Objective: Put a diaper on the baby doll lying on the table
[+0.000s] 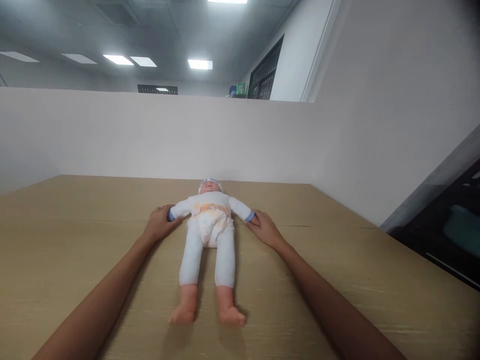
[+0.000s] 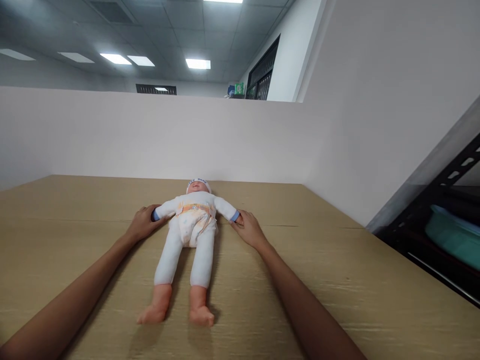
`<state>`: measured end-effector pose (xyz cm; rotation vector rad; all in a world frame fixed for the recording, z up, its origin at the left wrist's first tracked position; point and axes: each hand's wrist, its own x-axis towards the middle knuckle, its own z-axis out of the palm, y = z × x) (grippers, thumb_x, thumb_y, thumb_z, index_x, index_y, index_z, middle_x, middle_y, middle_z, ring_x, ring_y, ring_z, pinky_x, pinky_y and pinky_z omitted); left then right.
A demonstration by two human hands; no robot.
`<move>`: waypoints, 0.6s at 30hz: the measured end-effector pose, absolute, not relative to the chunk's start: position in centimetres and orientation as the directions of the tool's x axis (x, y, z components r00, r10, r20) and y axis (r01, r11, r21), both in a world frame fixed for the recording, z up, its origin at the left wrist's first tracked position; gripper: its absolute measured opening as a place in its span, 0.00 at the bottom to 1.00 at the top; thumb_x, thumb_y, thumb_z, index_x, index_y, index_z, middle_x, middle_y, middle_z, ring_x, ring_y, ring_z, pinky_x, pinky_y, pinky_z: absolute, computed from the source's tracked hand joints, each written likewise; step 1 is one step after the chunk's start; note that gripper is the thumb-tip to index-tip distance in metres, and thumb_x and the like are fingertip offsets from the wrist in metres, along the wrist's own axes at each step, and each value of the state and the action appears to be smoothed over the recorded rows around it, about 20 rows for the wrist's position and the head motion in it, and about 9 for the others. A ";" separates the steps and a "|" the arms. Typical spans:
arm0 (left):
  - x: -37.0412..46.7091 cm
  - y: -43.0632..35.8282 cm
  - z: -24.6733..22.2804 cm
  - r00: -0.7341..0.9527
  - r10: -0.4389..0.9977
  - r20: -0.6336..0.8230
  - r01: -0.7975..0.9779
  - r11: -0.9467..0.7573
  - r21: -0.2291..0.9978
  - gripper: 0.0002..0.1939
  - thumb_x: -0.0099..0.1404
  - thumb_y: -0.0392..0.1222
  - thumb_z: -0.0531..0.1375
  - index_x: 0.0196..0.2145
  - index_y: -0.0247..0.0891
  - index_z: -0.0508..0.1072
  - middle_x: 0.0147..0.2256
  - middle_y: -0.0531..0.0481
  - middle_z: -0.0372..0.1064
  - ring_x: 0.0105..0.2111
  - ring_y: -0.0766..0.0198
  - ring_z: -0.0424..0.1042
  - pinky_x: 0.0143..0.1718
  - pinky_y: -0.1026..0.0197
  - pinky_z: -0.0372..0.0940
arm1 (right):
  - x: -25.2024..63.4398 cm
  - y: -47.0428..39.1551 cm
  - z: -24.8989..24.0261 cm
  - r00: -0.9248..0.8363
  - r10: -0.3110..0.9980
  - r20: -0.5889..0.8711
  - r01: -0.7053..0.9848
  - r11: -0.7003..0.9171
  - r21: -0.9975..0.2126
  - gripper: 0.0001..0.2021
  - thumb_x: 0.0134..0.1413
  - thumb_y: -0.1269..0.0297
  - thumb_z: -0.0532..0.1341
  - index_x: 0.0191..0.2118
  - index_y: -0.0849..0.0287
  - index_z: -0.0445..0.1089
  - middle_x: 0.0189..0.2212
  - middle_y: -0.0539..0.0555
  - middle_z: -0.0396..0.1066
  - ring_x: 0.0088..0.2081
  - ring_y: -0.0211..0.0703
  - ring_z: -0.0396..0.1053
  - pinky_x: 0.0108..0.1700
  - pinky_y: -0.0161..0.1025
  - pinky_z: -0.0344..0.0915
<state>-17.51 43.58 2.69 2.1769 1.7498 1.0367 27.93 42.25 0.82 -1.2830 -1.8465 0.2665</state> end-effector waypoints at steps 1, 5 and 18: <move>-17.2 43.3 2.8 0.062 0.919 0.389 0.783 -0.286 0.552 0.38 0.65 0.71 0.65 0.60 0.38 0.77 0.56 0.35 0.79 0.57 0.33 0.73 0.61 0.40 0.63 | 27.6 41.9 1.0 -0.106 0.855 0.507 0.647 0.447 -0.618 0.23 0.58 0.47 0.68 0.52 0.57 0.78 0.49 0.64 0.82 0.50 0.63 0.77 0.58 0.57 0.69; -15.0 42.2 2.8 -0.001 0.963 0.270 0.681 -0.197 0.706 0.36 0.63 0.75 0.65 0.48 0.37 0.81 0.42 0.40 0.83 0.42 0.40 0.79 0.47 0.48 0.69 | 24.9 40.7 0.9 -0.059 0.891 0.451 0.531 0.411 -0.741 0.22 0.62 0.43 0.66 0.51 0.56 0.74 0.45 0.60 0.82 0.45 0.57 0.78 0.54 0.53 0.72; -9.7 21.9 6.4 -0.185 0.961 0.208 0.290 -0.149 0.945 0.35 0.69 0.72 0.64 0.55 0.38 0.71 0.46 0.45 0.79 0.43 0.50 0.78 0.42 0.55 0.73 | 22.2 28.1 7.7 -0.121 0.921 0.369 0.148 0.385 -0.911 0.26 0.67 0.36 0.64 0.53 0.52 0.63 0.40 0.52 0.76 0.39 0.45 0.74 0.43 0.40 0.71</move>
